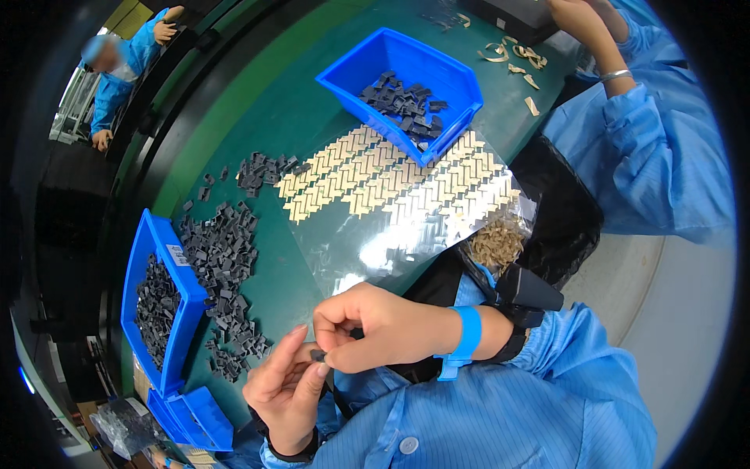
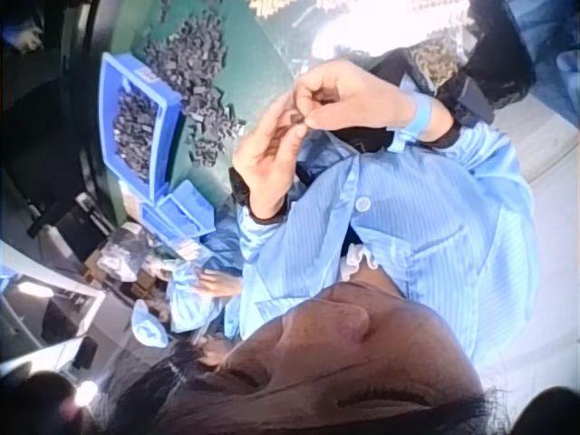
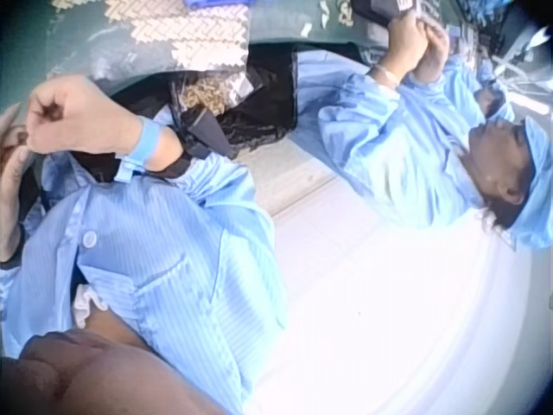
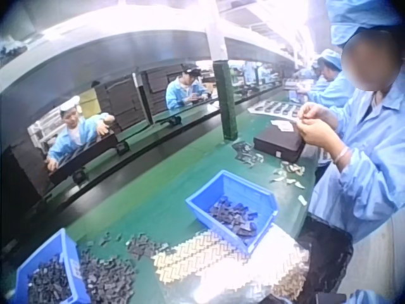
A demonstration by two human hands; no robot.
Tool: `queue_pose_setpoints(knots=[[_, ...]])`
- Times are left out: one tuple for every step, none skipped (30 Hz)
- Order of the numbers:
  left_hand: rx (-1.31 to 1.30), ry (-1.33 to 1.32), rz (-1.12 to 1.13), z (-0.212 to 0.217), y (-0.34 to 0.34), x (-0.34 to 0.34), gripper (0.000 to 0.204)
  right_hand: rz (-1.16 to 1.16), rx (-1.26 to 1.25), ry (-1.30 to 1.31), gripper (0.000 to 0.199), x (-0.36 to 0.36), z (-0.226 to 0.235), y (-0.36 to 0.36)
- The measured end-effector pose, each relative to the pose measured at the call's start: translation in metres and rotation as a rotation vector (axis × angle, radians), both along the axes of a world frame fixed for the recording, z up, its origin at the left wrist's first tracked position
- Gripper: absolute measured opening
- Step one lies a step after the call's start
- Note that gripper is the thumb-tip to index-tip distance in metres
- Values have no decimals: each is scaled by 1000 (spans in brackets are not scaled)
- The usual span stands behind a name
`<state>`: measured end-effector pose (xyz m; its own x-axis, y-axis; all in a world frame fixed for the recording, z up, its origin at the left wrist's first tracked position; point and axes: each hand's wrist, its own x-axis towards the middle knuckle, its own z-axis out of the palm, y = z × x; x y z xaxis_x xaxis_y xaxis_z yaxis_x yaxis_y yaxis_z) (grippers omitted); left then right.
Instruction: Manually assembling small black plastic components by hand on a factory line.
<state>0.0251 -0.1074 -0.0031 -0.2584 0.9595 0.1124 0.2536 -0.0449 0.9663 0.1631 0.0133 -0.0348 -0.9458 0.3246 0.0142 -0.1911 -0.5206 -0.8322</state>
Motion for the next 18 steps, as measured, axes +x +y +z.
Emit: queue_pose_setpoints(knots=[[-7, 95, -23, 1, 0, 0, 42, -3, -3, -1, 13, 0, 2, 0], [-8, 96, -24, 2, 1, 0, 42, 14, 40, -71, 14, 0, 5, 1], [18, 155, -57, 3, 3, 1, 43, 31, 83, -142, 15, 0, 7, 1], [44, 214, -90, 4, 4, 1, 43, 30, 81, -142, 15, 0, 6, 2], [42, 214, -92, 4, 5, 2, 43, 23, 138, -123, 14, 0, 6, 2], [43, 187, -82, 4, 5, 2, 41, 17, 195, -104, 14, -1, 6, 3], [44, 158, -72, 4, 5, 2, 39, 16, 193, -105, 14, -2, 5, 1], [43, 157, -74, 6, 5, 2, 39, 33, 53, -70, 16, -3, 4, 0], [2, 115, -67, 9, 4, 1, 36, 49, -86, -34, 18, -3, 4, -1], [-38, 73, -60, 11, 4, 1, 34, 47, -88, -36, 18, -1, 5, 1], [-38, 73, -59, 9, 3, 1, 34, 67, -130, -29, 18, 1, 9, 3], [-6, 22, -25, 7, 4, 0, 31, 86, -172, -23, 17, 2, 10, 4], [27, -28, 9, 4, 4, 0, 29, 86, -172, -24, 17, 2, 10, 5], [50, -103, 64, -2, 4, 5, 22, 72, -155, -8, 23, 1, 9, 4], [53, -98, 68, -3, 3, 10, 22, 57, -137, 8, 29, -1, 8, 4], [48, -378, 74, -4, 2, 15, 22, 60, -134, 12, 29, -1, 8, 3], [41, -662, 73, -7, 2, 17, 24, 23, -121, 12, 29, -1, 7, 1], [-23, -774, 49, -11, -1, 16, 23, -16, -107, 13, 29, -1, 6, 0]])
